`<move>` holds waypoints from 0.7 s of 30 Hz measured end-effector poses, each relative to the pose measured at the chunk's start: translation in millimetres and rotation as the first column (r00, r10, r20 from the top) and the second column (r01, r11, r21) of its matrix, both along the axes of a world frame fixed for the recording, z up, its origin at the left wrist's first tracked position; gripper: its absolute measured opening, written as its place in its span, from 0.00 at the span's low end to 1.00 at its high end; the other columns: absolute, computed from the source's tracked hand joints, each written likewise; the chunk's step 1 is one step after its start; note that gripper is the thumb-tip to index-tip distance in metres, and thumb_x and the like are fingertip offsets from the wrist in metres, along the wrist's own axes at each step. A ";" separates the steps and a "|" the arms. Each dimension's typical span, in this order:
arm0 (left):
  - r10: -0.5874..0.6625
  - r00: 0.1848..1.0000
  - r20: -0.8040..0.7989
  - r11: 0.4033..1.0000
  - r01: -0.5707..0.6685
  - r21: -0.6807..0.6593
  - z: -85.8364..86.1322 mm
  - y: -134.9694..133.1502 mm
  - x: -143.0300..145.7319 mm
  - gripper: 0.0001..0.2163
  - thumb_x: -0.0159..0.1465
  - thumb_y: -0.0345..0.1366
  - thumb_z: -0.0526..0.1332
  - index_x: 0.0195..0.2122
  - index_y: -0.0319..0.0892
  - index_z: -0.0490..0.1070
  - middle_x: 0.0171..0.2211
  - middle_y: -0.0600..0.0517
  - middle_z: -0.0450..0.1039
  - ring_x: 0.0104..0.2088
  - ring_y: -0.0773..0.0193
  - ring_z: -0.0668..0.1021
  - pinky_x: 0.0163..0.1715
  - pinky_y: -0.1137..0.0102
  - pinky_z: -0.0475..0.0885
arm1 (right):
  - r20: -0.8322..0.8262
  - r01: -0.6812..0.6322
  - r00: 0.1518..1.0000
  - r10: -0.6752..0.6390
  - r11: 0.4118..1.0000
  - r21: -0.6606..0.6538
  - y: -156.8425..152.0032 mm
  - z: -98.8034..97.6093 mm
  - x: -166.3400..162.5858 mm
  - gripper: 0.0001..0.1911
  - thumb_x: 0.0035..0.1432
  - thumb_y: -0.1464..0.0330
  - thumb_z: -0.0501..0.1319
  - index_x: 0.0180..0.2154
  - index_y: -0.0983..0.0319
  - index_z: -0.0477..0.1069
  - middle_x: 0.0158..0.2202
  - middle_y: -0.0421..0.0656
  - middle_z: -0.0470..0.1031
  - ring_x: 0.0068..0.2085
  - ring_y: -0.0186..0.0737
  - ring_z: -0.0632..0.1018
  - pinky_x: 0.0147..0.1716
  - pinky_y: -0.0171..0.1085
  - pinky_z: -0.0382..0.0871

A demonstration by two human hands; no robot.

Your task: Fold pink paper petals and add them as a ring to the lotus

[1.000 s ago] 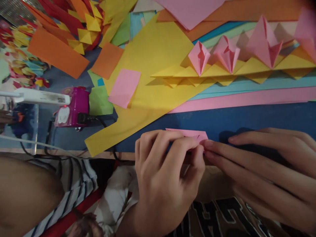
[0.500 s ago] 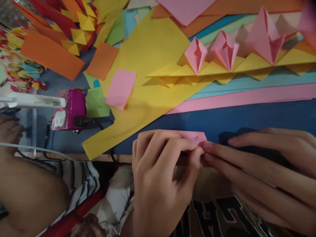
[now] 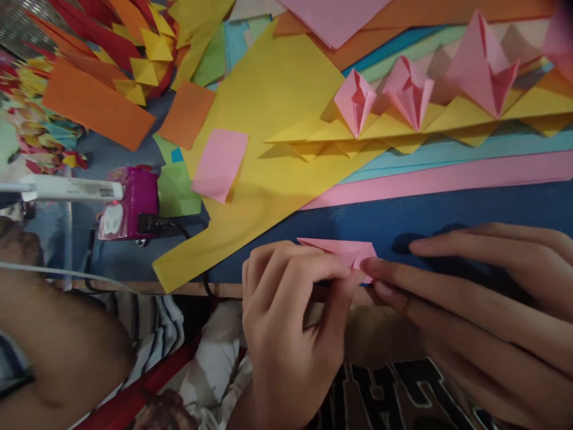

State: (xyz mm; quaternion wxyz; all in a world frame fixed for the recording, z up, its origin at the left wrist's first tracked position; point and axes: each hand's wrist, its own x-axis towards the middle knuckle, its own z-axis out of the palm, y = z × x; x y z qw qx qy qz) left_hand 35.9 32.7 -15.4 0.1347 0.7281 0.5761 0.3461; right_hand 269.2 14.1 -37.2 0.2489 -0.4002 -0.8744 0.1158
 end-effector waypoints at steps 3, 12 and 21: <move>-0.138 0.983 -0.117 0.960 0.162 0.227 -12.1 -4.1 -11.6 0.04 0.67 0.27 0.69 0.41 0.42 0.80 0.38 0.51 0.84 0.42 0.58 0.82 0.45 0.57 0.78 | -0.029 0.019 0.999 -0.019 1.000 -0.006 -0.3 -0.1 -2.6 0.19 0.69 0.73 0.62 0.56 0.53 0.82 0.69 0.25 0.73 0.64 0.58 0.76 0.67 0.63 0.66; -0.086 0.930 -0.358 0.833 0.265 0.486 -38.4 -14.6 -23.2 0.05 0.70 0.34 0.68 0.39 0.46 0.85 0.41 0.54 0.84 0.41 0.58 0.75 0.48 0.60 0.77 | -0.040 0.034 0.999 -0.033 0.999 0.001 2.2 -0.8 -7.2 0.18 0.67 0.73 0.64 0.55 0.54 0.81 0.63 0.30 0.81 0.62 0.56 0.79 0.60 0.59 0.72; -0.179 0.897 -0.405 0.778 0.381 0.500 -46.6 -18.2 -21.5 0.08 0.72 0.35 0.66 0.41 0.46 0.87 0.52 0.54 0.85 0.48 0.63 0.80 0.45 0.65 0.77 | -0.075 0.030 0.997 -0.031 0.999 -0.016 2.1 4.9 -6.0 0.19 0.68 0.76 0.59 0.56 0.58 0.80 0.61 0.36 0.82 0.65 0.53 0.77 0.64 0.55 0.71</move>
